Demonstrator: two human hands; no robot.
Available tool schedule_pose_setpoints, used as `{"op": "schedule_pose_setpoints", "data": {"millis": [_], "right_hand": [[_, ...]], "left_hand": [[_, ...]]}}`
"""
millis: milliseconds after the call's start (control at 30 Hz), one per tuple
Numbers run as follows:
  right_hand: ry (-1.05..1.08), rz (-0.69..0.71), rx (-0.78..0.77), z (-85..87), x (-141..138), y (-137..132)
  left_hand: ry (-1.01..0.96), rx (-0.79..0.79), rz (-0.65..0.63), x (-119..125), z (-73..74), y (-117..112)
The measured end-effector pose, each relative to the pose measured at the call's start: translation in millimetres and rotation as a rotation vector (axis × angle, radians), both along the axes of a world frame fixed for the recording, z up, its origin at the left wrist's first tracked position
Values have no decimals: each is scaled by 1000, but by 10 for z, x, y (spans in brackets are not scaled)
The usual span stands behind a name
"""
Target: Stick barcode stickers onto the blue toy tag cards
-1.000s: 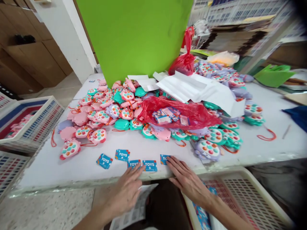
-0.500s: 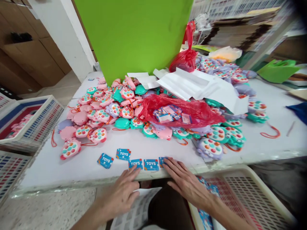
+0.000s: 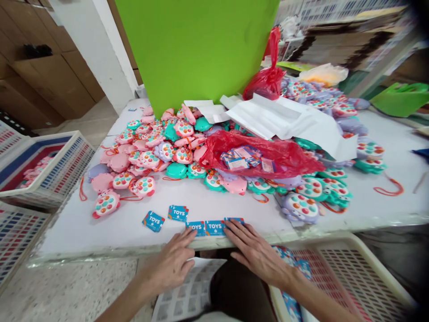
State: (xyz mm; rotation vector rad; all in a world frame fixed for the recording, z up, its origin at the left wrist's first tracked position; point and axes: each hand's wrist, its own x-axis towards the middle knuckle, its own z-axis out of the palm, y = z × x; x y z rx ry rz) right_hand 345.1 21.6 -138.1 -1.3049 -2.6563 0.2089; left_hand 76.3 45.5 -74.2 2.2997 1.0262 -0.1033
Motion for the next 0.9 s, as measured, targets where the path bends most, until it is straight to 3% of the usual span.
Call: {"op": "schedule_pose_setpoints", "data": {"millis": [133,267,433,500,567,633,700,800,900], "right_hand": [[-3,-2,-21,22,-6,11],[94,-44,-88,215,-67,-119],[445,-91,-357,480,-264,-321],[554,-163,-483,523,-318,-344],[567,-191,-549,530,-320,-321],[490,-181,-475,492,-266,-256],[365,-198,-304,396,-167,-163],[177,-208,-137,170,6,-29],[113,-155,-82,-4,136,42]], "left_hand": [[13,-10,8,-7,28,-3],[-36,-63,74,-83,232,-64],[-268,-290,381,-267,483,-200],[-278,-382,503,-323,452,-253],[-292,-373,690,-362,344,-314],[-322,-317,909,-387,209,-382],[-347,-286,1058,-401,101,-446],[-373,-286,1089,-418,34,-507],[-391,-278,1077,-436,37,-516]]}}
